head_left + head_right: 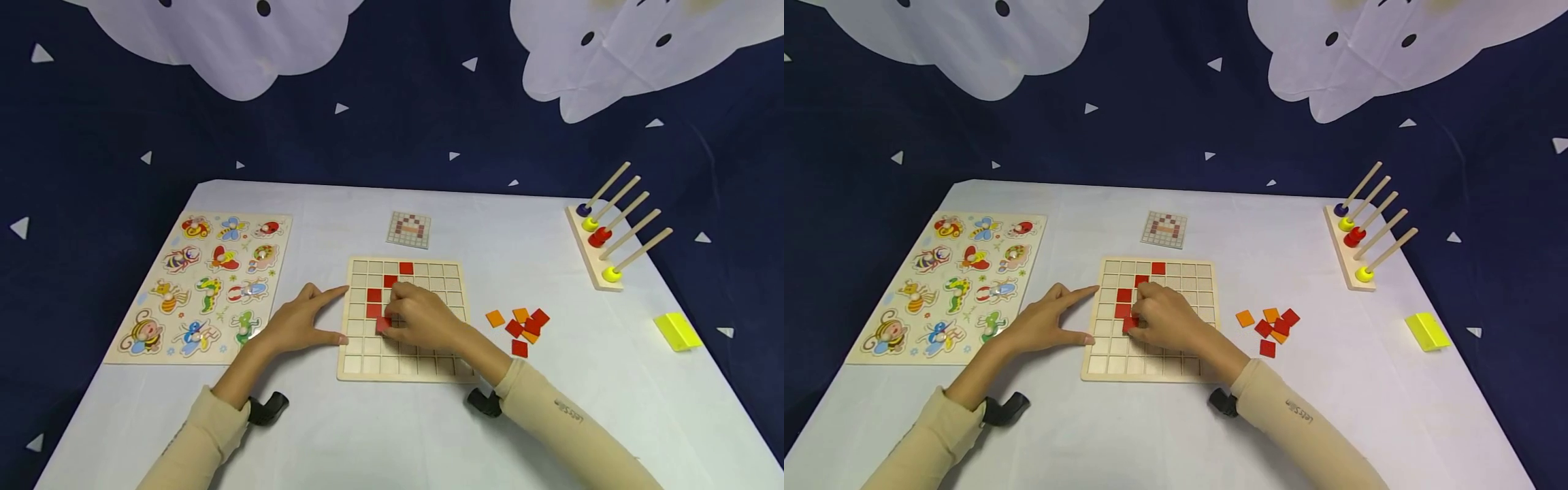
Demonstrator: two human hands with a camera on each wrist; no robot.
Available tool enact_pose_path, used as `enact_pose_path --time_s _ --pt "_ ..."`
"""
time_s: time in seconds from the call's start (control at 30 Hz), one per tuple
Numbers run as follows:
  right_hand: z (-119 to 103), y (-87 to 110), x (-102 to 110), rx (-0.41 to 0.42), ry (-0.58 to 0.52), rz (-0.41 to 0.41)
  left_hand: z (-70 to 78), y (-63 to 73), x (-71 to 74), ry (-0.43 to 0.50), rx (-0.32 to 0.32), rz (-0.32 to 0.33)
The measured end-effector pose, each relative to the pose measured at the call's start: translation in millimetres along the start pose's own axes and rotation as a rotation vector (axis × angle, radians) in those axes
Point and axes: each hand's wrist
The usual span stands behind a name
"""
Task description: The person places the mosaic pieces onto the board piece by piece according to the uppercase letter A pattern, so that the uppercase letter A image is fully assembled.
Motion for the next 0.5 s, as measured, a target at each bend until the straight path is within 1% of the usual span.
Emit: enact_pose_path --time_s 0.17,0.27,0.4,0.5 --pt "-7 -5.2 -10 -0.006 -0.024 -0.013 1.1 -0.9 -0.7 -0.001 0.0 -0.004" --pt "-7 -6.1 -15 -0.031 -0.043 -0.024 1.7 -1.6 -1.3 -0.001 -0.006 -0.005" --pt "-10 -9.0 -15 -0.06 -0.074 -0.061 1.5 -2.0 -1.5 -0.008 -0.012 0.001" --pt "-13 -11.3 -14 -0.064 -0.072 -0.084 -0.5 -1.3 -1.3 -0.009 -0.003 0.005"
Point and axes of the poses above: each hand's wrist, its own y-axis away from the middle knuckle, its own x-axis out of the back of the hand, z = x × y, and after that the axes turned 8 degrees about y, right-handed
